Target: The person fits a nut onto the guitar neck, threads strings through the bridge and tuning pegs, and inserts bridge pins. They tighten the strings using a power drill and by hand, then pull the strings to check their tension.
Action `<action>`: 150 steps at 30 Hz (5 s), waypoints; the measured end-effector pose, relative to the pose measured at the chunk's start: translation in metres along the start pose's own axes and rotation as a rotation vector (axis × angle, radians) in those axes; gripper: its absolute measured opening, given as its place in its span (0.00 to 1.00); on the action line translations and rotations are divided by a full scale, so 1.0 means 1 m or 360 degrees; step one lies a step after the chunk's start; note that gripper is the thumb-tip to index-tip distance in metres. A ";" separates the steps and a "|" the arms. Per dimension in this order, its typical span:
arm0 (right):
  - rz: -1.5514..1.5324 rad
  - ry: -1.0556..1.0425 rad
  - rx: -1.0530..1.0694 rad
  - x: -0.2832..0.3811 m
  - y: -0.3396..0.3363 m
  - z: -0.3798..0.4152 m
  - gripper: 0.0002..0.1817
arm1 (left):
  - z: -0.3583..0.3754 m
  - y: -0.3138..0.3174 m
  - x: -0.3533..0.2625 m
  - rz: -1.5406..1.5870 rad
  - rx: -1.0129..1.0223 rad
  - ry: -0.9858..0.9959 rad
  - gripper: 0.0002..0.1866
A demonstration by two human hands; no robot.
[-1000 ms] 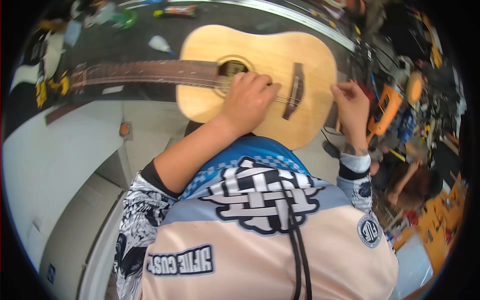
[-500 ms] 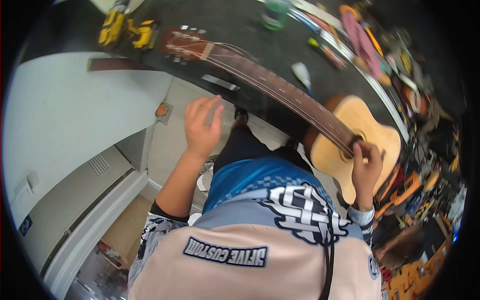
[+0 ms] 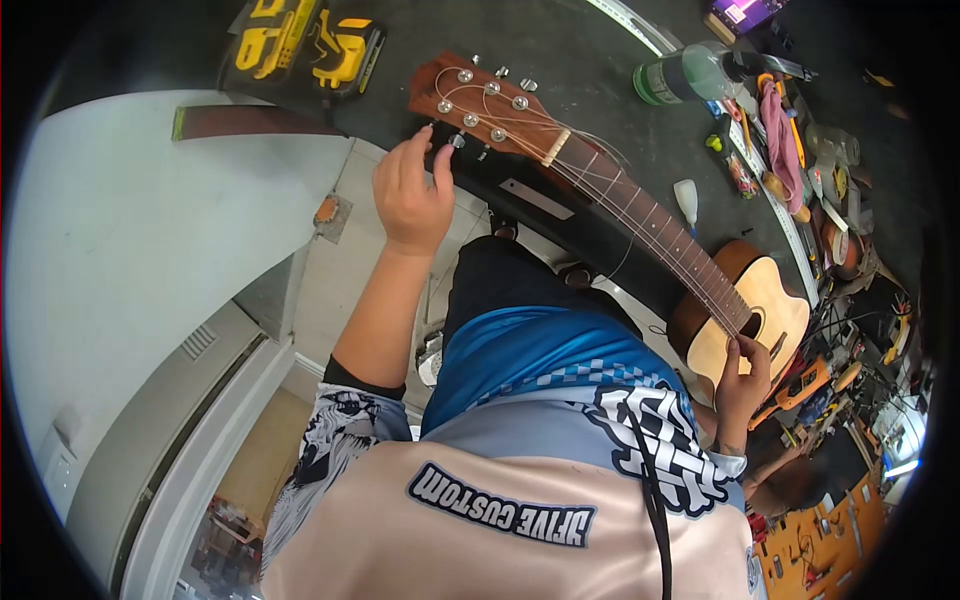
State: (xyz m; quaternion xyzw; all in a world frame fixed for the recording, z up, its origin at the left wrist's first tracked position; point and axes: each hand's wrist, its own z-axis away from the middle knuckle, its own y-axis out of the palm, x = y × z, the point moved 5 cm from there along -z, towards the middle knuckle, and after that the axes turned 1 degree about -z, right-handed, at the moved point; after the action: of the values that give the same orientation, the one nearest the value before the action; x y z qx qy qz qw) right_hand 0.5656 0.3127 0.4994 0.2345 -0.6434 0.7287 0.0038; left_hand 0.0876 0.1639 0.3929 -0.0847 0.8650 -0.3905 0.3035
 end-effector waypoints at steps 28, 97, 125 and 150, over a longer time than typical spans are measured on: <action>0.0056 -0.0038 0.0027 -0.055 0.002 -0.005 0.10 | 0.027 0.053 0.006 0.2484 0.0522 -0.2492 0.15; 0.0248 -0.0055 -0.0376 -0.095 0.015 0.040 0.18 | 0.023 0.034 0.025 0.0599 0.0441 -0.0977 0.19; 0.0096 -0.0182 -0.0493 -0.099 -0.014 0.015 0.10 | -0.002 0.017 -0.015 -0.0399 0.0469 -0.0085 0.16; -0.0184 0.0014 0.1304 -0.186 0.049 -0.195 0.29 | -0.006 -0.021 -0.137 -0.0069 0.0471 0.0435 0.33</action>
State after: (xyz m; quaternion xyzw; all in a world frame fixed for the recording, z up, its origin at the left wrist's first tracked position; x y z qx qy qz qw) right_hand 0.6506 0.5427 0.3769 0.2492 -0.2859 0.9242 -0.0461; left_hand 0.1917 0.2059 0.4744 -0.0040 0.8293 -0.5276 0.1839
